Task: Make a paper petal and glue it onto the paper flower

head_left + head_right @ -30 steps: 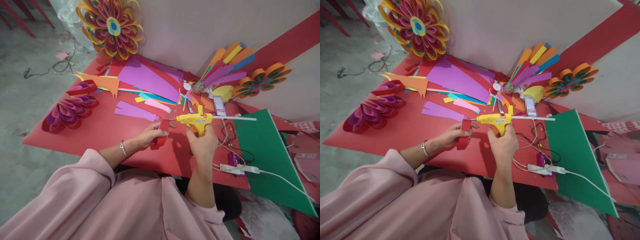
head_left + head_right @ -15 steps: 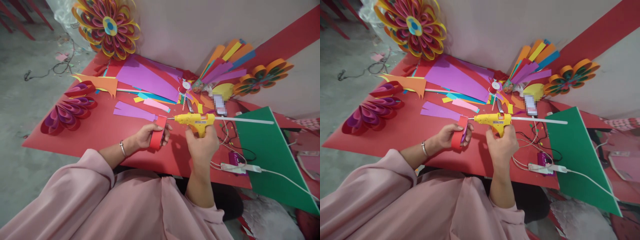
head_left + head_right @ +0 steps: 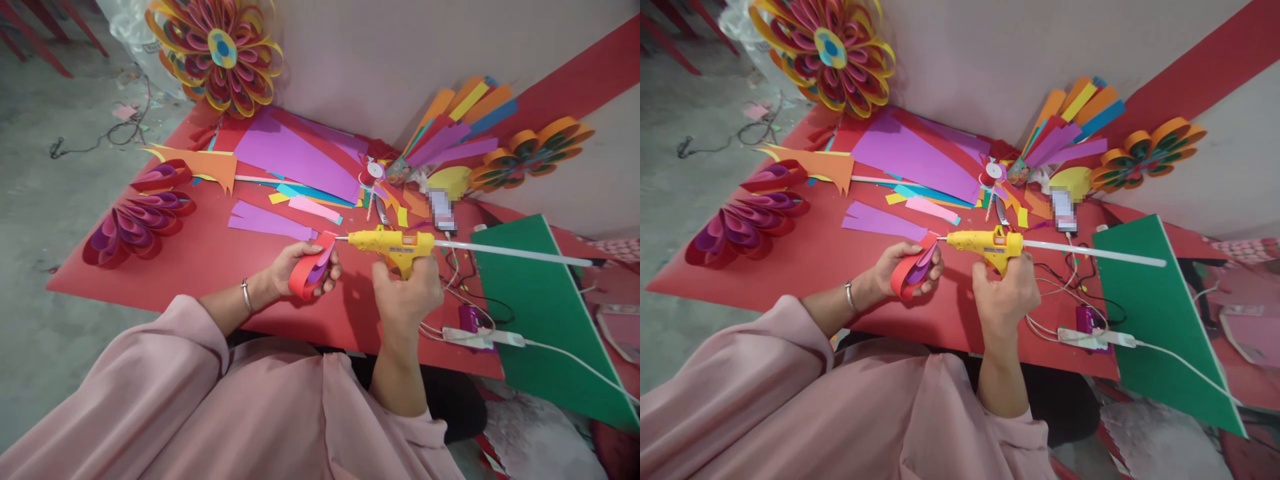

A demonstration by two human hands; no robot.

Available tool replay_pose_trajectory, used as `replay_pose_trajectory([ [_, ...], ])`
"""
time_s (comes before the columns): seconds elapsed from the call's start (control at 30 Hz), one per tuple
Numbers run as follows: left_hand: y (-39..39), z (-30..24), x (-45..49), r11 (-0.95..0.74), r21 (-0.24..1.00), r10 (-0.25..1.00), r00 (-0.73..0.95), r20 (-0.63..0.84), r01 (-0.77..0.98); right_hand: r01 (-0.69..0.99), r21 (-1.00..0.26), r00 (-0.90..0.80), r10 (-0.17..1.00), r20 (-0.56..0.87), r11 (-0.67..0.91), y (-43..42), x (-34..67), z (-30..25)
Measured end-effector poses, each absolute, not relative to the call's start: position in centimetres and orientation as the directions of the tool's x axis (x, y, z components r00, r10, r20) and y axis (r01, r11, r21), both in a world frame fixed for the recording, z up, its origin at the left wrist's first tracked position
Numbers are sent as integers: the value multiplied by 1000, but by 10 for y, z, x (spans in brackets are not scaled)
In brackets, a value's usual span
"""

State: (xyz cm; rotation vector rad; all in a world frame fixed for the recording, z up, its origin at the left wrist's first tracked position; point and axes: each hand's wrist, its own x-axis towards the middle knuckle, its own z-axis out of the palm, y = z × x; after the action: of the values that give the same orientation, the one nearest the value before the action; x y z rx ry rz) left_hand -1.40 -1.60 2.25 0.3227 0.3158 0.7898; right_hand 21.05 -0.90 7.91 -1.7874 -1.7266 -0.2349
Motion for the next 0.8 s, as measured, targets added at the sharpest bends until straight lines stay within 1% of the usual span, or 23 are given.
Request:
replay_pose_trajectory([
  [0.17, -15, 24, -14, 641, 410, 749, 645, -151, -649, 951, -301, 120, 820, 560, 66, -11, 213, 78],
  [0.47, -16, 23, -14, 643, 415, 743, 656, -132, -644, 957, -273, 81, 807, 585, 102, -10, 214, 75],
  [0.67, -16, 23, -14, 658, 407, 731, 667, -145, -633, 965, -255, 98, 809, 580, 66, -9, 215, 76],
  [0.8, -15, 23, -14, 660, 401, 730, 668, -141, -636, 961, -267, 94, 809, 580, 80, -10, 215, 76],
])
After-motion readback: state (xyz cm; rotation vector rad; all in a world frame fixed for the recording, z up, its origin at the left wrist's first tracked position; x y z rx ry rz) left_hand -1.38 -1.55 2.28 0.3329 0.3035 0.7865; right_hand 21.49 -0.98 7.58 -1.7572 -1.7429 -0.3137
